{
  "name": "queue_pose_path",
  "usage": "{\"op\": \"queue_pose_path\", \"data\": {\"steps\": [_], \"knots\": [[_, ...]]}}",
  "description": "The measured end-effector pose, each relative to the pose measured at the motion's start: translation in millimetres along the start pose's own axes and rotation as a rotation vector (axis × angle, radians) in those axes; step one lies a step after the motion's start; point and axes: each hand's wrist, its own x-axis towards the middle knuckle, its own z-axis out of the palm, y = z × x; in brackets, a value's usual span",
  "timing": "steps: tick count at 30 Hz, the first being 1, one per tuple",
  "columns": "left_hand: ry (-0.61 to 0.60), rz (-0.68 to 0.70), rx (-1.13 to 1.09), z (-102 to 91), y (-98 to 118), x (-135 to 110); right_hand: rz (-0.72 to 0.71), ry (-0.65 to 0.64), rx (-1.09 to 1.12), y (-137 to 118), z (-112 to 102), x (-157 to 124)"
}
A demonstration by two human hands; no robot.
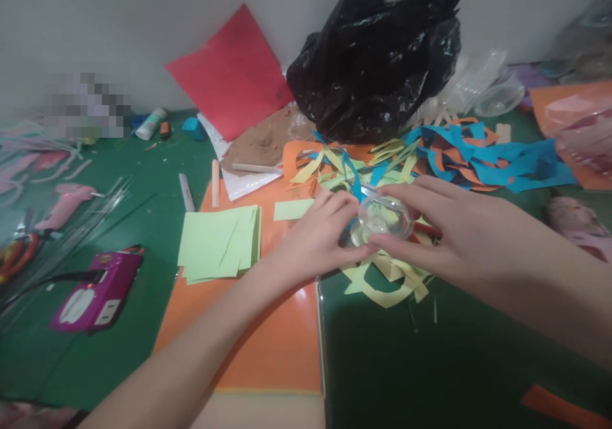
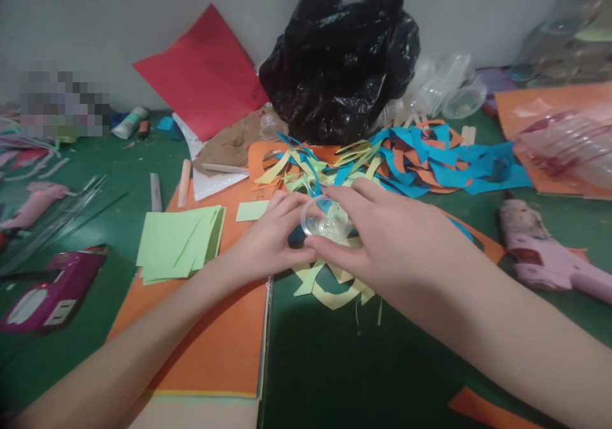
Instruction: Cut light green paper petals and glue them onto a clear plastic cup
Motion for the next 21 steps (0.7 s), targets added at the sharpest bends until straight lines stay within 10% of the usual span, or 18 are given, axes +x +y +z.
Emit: {"op": "queue_pose_path", "data": {"steps": [21], "knots": [[-0.002, -0.001, -0.015, -0.4, 0.7, 0.2, -0.022, -0.056, -0.012, -0.7, -6.2, 4.0]]}}
